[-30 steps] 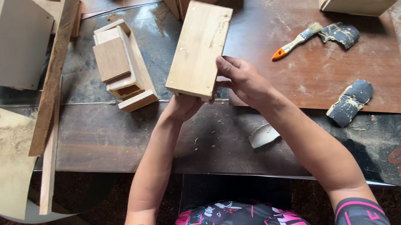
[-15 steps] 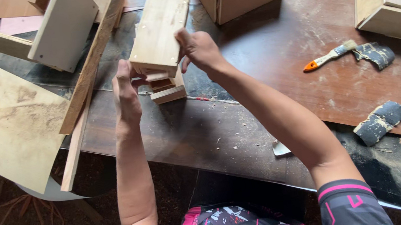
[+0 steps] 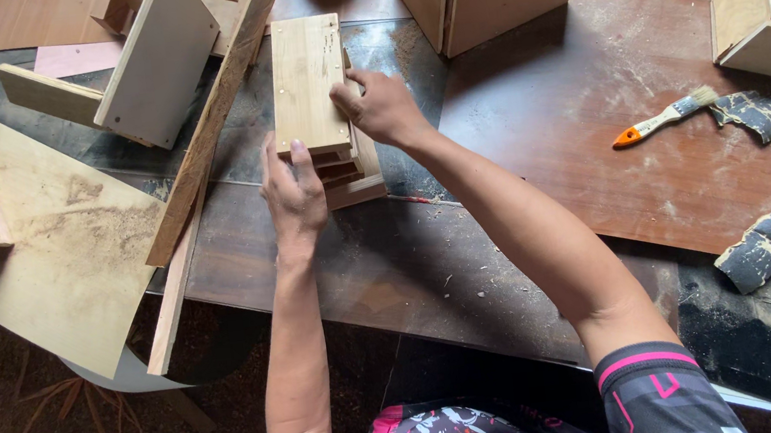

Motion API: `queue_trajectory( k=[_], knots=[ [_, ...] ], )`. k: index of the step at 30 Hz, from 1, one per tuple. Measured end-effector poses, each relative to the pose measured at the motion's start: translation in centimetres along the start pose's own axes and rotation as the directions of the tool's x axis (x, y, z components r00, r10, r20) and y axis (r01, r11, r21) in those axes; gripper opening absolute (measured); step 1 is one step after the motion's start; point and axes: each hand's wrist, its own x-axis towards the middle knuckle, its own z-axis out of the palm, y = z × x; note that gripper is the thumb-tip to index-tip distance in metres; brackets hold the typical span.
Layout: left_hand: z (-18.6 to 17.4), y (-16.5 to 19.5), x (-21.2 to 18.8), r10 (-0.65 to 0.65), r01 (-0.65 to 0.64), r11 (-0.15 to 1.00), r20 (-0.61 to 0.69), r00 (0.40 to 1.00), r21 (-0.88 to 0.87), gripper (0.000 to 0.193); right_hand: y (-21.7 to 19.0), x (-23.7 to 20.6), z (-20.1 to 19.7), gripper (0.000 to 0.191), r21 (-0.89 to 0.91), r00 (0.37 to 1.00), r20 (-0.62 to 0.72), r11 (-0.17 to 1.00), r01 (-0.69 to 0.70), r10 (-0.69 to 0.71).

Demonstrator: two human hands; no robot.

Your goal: The person sands a rectangular wooden block by hand, rubbing a piece of sandpaper back and forth along its surface while holding the block steady with the other hand. They reposition the block and sand different faces, then set it down among other wooden parts on the workbench.

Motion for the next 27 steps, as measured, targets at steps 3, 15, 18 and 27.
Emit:
queue_trajectory(
  k=[3, 15, 18, 27],
  knots=[
    [-0.1, -0.8, 0.5, -0.201, 0.234, 0.925, 0.138, 0.970, -0.301, 0.060, 0.1, 0.0, 1.0, 0.055, 0.036, 0.994, 0.023, 0.994, -0.106, 0.105],
    [0.7, -2.0, -0.5, -0.185, 0.216, 0.932, 0.128, 0.974, -0.291, 0.067, 4.0, -1.0, 0.5, 0.064, 0.213, 0.973, 0.208, 0.965, -0.150, 0.105],
    [0.8, -1.7, -2.7, -0.039, 0.024, 0.991, -0.110, 0.993, -0.132, 0.058, 6.3, -4.1, -1.6, 0.058, 0.099, 0.980, 0.185, 0.993, 0.058, -0.075],
    [7.6, 3.9, -10.7, 0.191, -0.160, 0.929, 0.060, 0.980, -0.334, 0.027, 13.8, -17.4, -15.1, 0.034, -0.330, 0.936, 0.173, 0.914, -0.237, 0.305]
  ],
)
